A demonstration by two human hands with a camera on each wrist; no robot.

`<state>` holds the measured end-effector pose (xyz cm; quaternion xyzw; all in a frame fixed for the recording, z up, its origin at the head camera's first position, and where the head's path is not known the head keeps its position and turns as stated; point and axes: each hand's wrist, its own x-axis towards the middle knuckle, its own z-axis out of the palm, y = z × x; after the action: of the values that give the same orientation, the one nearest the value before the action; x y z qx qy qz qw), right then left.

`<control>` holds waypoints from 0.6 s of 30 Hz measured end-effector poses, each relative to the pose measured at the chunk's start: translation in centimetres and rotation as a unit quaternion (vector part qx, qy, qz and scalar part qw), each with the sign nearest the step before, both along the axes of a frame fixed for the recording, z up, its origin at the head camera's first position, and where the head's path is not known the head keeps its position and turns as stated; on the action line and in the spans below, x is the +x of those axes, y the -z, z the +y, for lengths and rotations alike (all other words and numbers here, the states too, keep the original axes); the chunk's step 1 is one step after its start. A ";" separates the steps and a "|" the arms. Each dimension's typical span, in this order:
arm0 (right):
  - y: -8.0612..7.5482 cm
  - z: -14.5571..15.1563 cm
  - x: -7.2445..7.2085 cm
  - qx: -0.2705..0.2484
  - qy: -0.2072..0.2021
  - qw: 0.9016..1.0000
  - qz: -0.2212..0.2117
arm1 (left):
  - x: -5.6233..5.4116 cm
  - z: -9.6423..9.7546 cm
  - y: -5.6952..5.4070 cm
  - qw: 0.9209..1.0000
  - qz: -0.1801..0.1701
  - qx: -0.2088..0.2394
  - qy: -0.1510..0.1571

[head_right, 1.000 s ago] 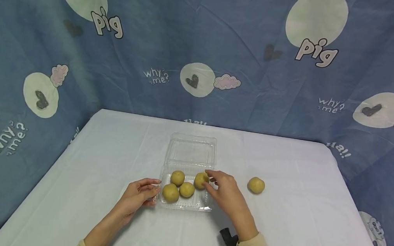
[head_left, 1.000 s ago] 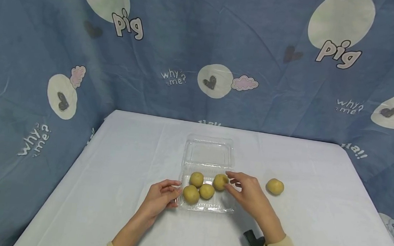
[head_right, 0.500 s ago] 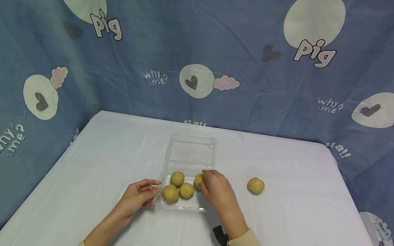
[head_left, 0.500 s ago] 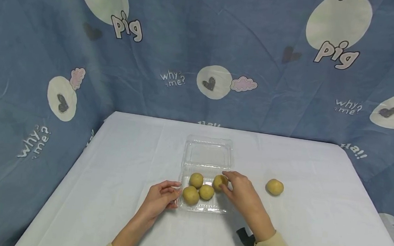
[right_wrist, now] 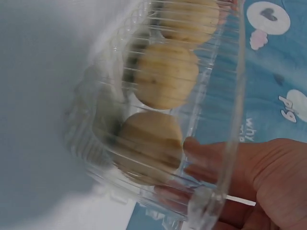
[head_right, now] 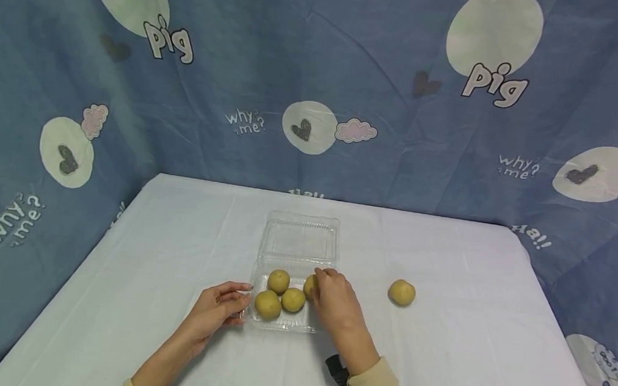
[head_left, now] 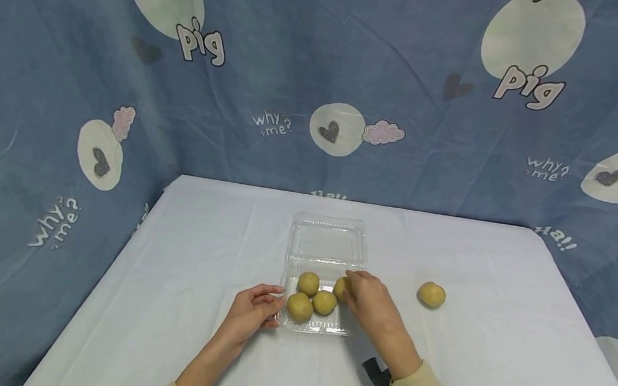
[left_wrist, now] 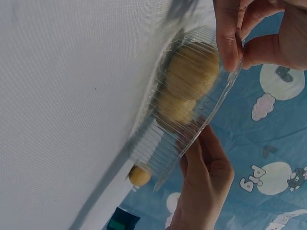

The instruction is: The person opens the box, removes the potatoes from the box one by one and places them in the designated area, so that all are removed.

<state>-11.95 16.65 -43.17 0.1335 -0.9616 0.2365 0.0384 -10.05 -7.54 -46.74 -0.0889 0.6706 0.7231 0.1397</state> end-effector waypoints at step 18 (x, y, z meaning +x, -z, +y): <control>0.4 -0.3 -0.1 0.012 -0.003 1.000 -0.023 | -0.1 0.1 -0.2 1.000 -0.003 -0.005 -0.001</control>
<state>-12.01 16.40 -43.58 0.1317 -0.9647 0.2278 0.0138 -10.14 -7.45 -46.50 -0.0926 0.6738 0.7195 0.1405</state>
